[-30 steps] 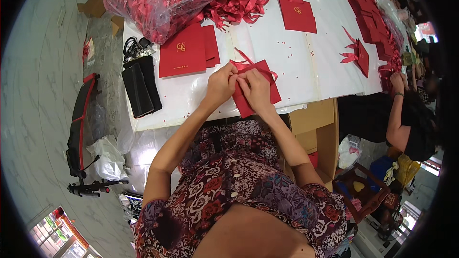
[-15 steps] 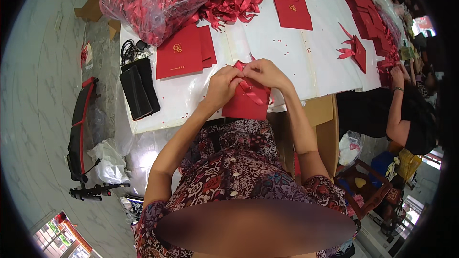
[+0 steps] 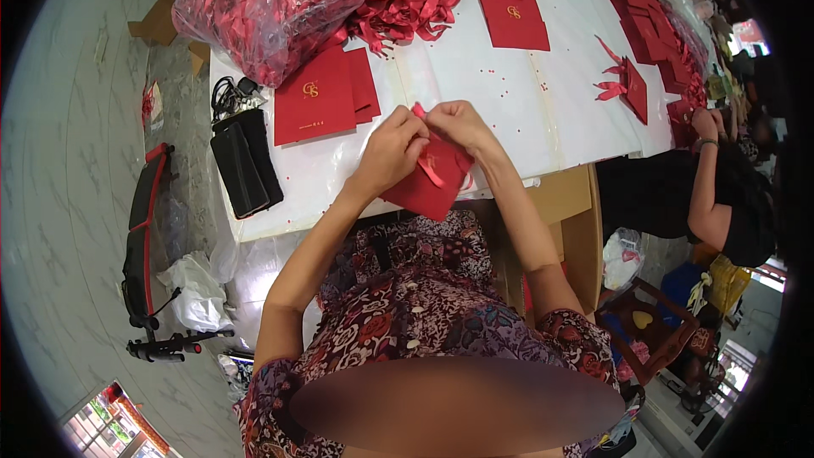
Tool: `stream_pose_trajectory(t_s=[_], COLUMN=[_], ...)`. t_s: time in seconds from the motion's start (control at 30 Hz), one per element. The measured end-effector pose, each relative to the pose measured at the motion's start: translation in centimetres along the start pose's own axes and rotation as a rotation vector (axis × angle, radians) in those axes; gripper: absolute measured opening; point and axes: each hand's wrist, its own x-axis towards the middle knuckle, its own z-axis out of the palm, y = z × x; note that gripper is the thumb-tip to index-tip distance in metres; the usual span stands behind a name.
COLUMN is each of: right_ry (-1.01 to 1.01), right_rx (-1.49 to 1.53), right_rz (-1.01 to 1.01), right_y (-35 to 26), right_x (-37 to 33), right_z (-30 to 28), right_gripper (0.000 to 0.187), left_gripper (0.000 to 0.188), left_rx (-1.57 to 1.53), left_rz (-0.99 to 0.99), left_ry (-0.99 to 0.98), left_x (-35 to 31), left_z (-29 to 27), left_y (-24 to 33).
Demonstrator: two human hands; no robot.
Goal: Tying decorative ribbons onto red envelopes and packing them into boxes.
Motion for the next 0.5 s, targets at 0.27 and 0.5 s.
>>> stream_pose_trajectory(t_s=[0.27, 0.5], right_ry=[0.215, 0.497], right_rx=[-0.145, -0.639], right_rz=[-0.220, -0.263], right_y=[0.5, -0.6], right_x=[1.0, -1.6], right_z=[-1.6, -3.3], right_gripper=[0.025, 0.032], left_gripper=[0.017, 0.021], left_rx=[-0.003, 0.150], left_rz=[-0.173, -0.254], left_ry=[0.038, 0.130], left_x=[-0.7, 1.9], left_z=[1.3, 1.4], left_y=[-0.8, -1.7])
